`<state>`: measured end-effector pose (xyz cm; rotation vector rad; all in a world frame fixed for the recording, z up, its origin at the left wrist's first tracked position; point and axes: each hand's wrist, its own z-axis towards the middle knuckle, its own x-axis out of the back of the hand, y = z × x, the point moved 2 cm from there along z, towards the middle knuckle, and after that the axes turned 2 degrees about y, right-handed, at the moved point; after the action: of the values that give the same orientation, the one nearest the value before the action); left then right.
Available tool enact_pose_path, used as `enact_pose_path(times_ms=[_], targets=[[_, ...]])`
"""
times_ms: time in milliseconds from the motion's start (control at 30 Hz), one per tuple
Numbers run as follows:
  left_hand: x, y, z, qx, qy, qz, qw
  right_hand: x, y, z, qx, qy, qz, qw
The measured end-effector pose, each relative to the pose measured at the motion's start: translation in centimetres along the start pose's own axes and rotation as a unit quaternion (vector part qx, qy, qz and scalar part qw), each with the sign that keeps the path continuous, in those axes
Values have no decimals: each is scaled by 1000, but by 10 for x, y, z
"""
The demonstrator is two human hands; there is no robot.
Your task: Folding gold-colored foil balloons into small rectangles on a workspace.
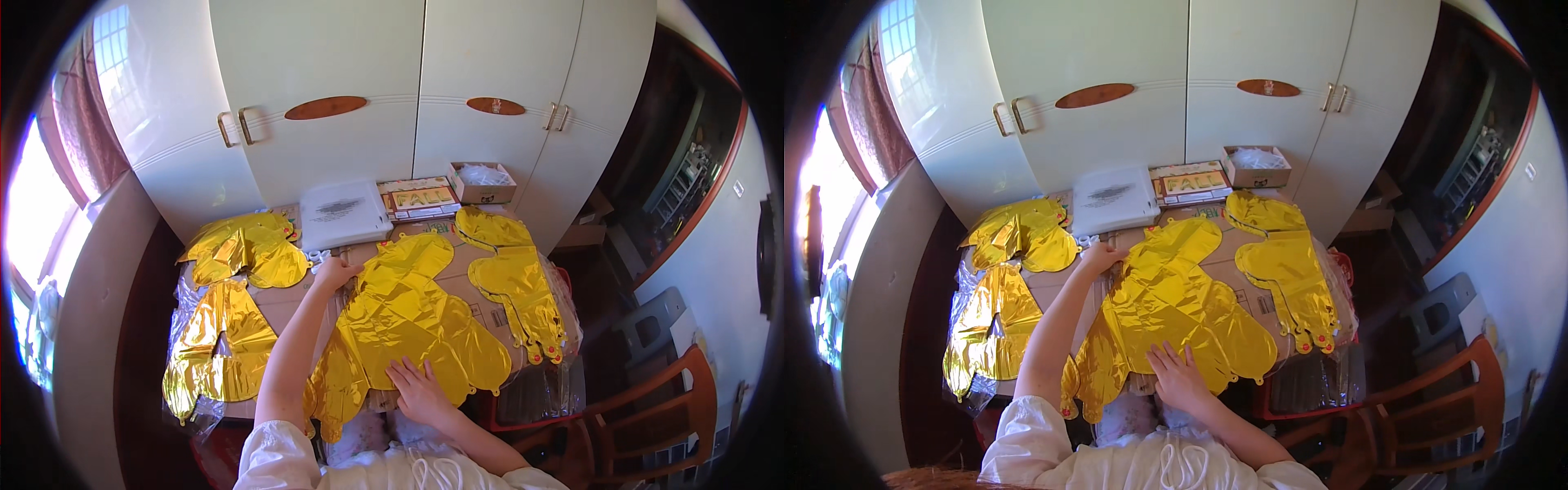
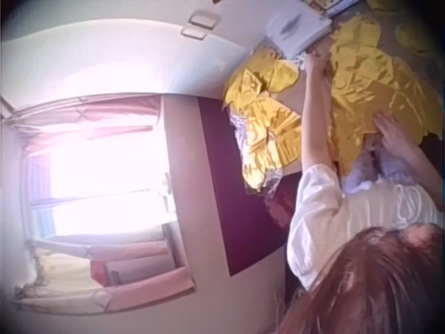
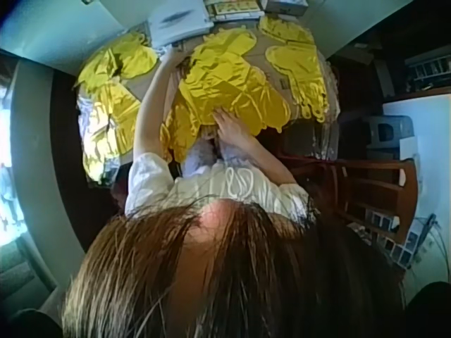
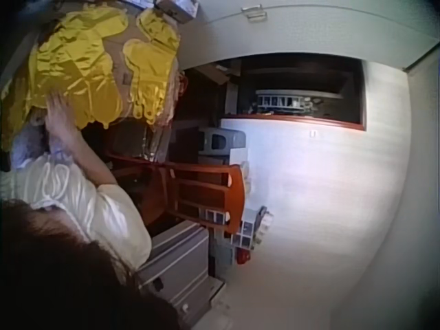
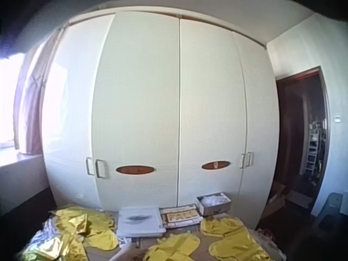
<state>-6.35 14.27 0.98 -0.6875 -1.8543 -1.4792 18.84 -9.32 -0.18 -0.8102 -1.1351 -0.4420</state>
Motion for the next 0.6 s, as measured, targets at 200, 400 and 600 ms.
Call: enact_pose_path(times_ms=[200,400,600], targets=[[-6,-17,4,-24,43,22,999,28,32,5,-32,73,81,994],[-17,-9,8,-47,62,-4,997,51,110,-29,-121,100,-70,985],[-33,10,7,-31,47,-18,998,60,107,-53,-103,128,-126,978]])
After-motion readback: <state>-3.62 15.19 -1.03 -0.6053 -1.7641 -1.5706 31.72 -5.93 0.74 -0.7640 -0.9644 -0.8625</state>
